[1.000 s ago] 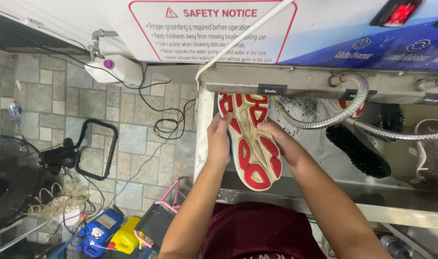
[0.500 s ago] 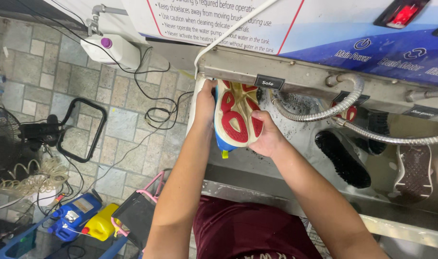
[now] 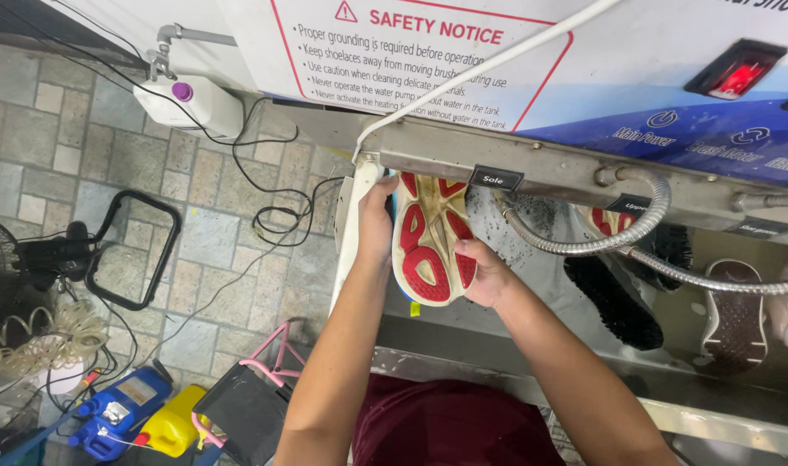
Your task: The person scrubs a white sneaker with a small brush and rinses it under a water spray nozzle. They then place the shoe on a shelf and pick up a red and white sneaker to scrub its sole against a rotating brush in a washing machine.
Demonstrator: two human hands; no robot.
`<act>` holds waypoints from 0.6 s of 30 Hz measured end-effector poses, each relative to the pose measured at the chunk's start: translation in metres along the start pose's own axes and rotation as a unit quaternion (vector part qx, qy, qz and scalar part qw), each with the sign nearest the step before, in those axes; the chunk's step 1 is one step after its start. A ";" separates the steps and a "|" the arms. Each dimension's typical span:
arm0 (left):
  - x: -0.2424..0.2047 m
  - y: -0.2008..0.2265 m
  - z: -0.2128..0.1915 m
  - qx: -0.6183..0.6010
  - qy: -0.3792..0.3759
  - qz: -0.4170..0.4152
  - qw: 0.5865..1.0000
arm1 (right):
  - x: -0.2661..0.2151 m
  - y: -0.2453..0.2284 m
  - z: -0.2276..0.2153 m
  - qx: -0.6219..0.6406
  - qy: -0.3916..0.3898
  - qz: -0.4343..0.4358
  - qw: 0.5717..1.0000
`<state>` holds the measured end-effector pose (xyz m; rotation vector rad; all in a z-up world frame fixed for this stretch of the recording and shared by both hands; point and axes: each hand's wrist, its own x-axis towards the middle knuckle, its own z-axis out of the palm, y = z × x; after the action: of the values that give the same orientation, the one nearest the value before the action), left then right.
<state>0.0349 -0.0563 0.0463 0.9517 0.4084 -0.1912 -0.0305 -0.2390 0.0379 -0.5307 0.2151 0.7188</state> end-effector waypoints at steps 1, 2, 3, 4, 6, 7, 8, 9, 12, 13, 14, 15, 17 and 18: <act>0.001 0.002 0.000 -0.004 -0.001 -0.004 1.000 | 0.002 0.001 0.002 0.005 0.000 -0.002 1.000; 0.001 0.004 -0.001 -0.007 -0.004 -0.009 1.000 | 0.003 0.002 0.004 0.012 0.002 -0.006 1.000; 0.004 0.006 -0.002 -0.008 -0.001 -0.018 1.000 | 0.004 0.002 0.006 0.019 0.003 -0.011 1.000; 0.007 0.007 -0.003 -0.008 0.002 -0.028 1.000 | 0.005 0.002 0.008 0.032 0.016 -0.004 0.999; 0.008 0.008 -0.003 0.002 -0.002 -0.027 1.000 | 0.008 -0.001 0.012 0.056 0.039 0.005 0.998; 0.007 0.007 -0.001 0.013 -0.009 -0.016 1.000 | 0.006 0.001 0.015 0.043 0.034 -0.009 0.998; 0.009 0.009 0.001 0.022 -0.017 -0.002 1.000 | 0.004 0.000 0.017 0.028 0.027 -0.023 0.999; 0.008 0.011 0.001 0.023 -0.016 -0.017 0.999 | 0.004 0.000 0.019 0.013 0.020 -0.038 0.999; 0.002 0.010 -0.005 0.036 -0.032 -0.028 0.998 | 0.005 0.007 0.016 -0.003 0.034 -0.038 0.999; 0.002 0.006 -0.007 0.043 -0.049 -0.003 0.998 | 0.002 0.008 0.015 -0.014 0.035 -0.037 0.999; 0.000 0.003 -0.010 0.049 -0.065 0.023 0.996 | 0.000 0.010 0.015 -0.024 0.034 -0.034 0.999; -0.003 0.000 -0.014 0.061 -0.061 0.031 0.996 | -0.002 0.013 0.017 -0.034 0.033 -0.031 0.998; -0.009 -0.002 -0.016 0.082 -0.058 0.051 0.994 | -0.012 0.017 0.023 -0.071 0.037 -0.047 0.996; -0.013 0.000 -0.016 0.077 -0.071 0.063 0.993 | -0.015 0.017 0.025 -0.090 0.041 -0.057 0.993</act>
<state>0.0185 -0.0433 0.0431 1.1041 0.2041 -0.1758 -0.0531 -0.2231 0.0581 -0.7393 0.1949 0.6085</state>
